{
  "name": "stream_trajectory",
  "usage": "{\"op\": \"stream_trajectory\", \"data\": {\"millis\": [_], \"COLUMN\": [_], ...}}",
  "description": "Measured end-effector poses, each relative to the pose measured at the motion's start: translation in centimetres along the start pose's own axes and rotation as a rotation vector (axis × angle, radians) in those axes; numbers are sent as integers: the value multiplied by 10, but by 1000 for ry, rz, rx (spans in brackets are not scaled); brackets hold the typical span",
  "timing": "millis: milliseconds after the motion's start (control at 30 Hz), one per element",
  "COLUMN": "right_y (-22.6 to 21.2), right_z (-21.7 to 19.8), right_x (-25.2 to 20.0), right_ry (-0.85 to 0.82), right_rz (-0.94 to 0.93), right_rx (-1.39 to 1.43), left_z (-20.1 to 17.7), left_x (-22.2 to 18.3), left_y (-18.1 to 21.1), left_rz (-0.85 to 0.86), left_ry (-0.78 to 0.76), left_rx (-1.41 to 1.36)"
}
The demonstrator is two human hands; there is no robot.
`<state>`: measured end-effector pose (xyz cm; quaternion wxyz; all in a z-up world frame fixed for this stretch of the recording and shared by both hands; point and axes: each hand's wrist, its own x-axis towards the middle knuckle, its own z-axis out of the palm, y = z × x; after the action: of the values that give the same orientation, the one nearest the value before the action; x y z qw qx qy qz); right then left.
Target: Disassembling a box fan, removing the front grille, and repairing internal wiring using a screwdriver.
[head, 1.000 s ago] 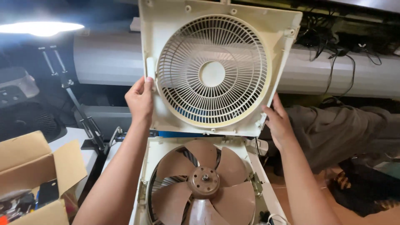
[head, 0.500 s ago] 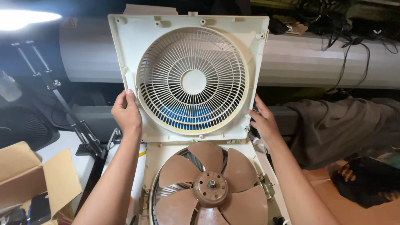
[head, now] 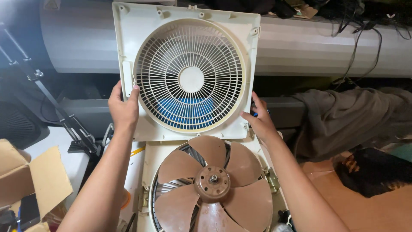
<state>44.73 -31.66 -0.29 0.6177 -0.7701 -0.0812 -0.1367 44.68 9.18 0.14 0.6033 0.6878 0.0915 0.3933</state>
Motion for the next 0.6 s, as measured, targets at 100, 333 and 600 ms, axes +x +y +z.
{"op": "stream_trajectory", "data": {"millis": [100, 333, 600], "right_y": [-3, -34, -40], "right_z": [-1, 2, 4], "right_x": [-6, -35, -38], "right_ry": [-36, -184, -198], "right_rz": [14, 106, 63], "right_rx": [-19, -183, -77], "left_z": [-3, -2, -5], "left_x": [-1, 9, 6], "left_y": [-3, -5, 16], "left_rz": [-2, -56, -7], "left_ry": [19, 27, 126], "left_rx": [54, 248, 146]}}
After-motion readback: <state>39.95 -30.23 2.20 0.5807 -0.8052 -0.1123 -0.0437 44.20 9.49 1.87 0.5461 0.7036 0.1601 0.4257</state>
